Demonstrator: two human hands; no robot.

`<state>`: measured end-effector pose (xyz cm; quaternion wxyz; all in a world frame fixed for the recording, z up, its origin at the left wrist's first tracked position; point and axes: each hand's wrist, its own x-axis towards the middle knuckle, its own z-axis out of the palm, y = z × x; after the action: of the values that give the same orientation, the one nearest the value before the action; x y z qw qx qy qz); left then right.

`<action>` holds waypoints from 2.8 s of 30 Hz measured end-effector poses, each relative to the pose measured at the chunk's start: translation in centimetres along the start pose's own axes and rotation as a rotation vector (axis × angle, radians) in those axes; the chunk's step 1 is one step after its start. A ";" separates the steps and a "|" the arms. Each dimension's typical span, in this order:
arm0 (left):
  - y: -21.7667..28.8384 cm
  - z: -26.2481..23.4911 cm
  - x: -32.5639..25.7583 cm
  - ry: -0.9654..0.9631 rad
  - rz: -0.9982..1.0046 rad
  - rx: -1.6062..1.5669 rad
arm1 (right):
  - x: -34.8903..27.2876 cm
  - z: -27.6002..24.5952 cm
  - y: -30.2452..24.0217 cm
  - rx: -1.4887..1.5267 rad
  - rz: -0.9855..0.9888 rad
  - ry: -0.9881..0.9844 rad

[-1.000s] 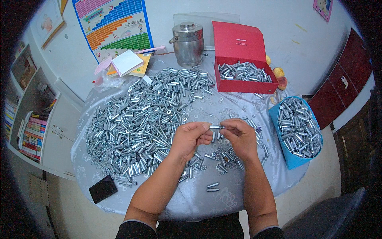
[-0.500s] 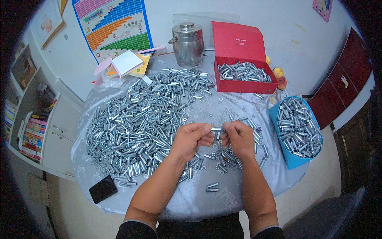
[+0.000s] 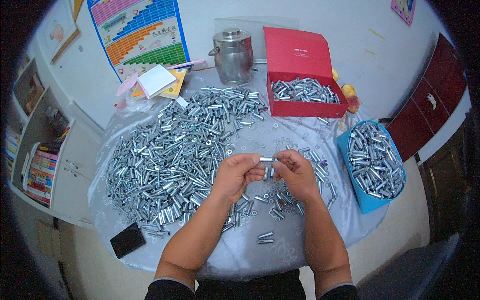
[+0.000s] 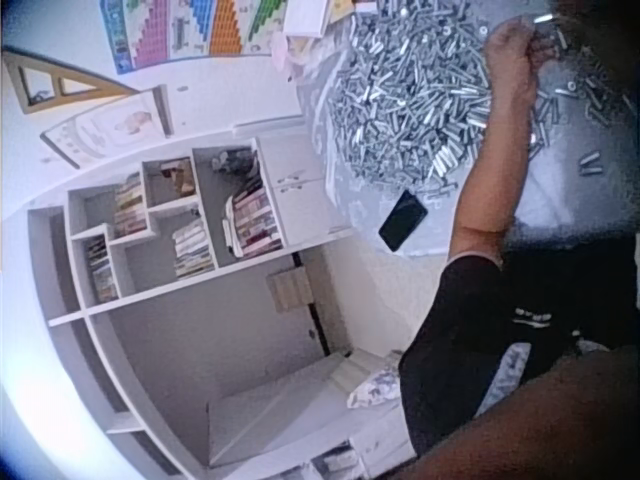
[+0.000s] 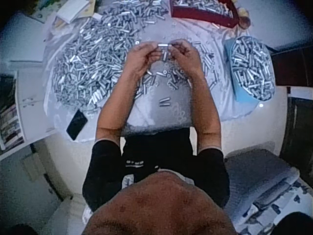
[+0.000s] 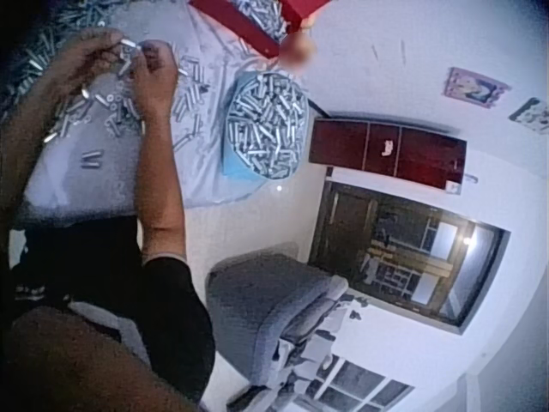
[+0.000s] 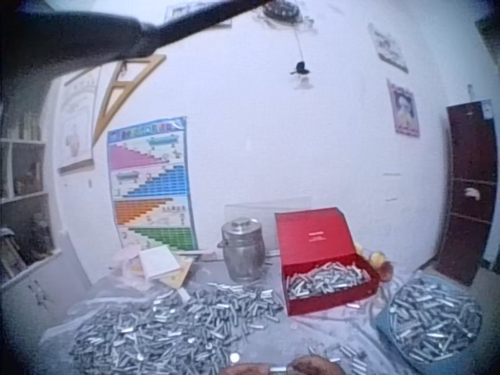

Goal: The person sits at a table and repeatedly picks up small metal cylindrical parts and washers from a large pile. They insert the washers into the cylindrical parts by hand and place the assembled units into a blue container. The process is repetitive and involves handling the parts one at a time.

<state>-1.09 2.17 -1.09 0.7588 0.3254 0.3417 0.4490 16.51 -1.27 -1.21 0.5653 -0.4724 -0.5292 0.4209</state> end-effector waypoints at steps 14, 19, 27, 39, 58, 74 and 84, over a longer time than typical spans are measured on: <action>0.0 0.3 0.4 -0.061 0.035 0.039 | 0.1 -1.1 0.2 0.070 0.107 -0.053; -0.2 0.7 0.3 -0.065 0.064 0.108 | 0.0 -1.5 0.0 0.026 0.219 -0.043; 0.1 1.1 -0.4 -0.067 0.078 0.165 | 0.1 -0.4 0.2 0.105 -0.041 -0.017; 0.2 1.0 -0.4 -0.043 0.080 0.132 | -0.2 -2.3 -1.0 -0.077 0.189 -0.169; 0.1 1.2 -0.7 -0.049 0.060 0.146 | -0.2 -1.1 -0.9 -0.022 0.018 0.004; -0.5 1.2 -0.4 -0.057 0.064 0.156 | 0.0 -2.1 -0.3 -0.089 0.054 -0.088; 0.0 2.2 -1.3 -0.019 0.107 0.212 | -0.3 -2.1 -1.6 0.073 0.078 -0.101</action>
<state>0.23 0.55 0.43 0.6983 0.4256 0.3622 0.4473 18.54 -2.09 0.32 0.5380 -0.4499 -0.5226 0.4848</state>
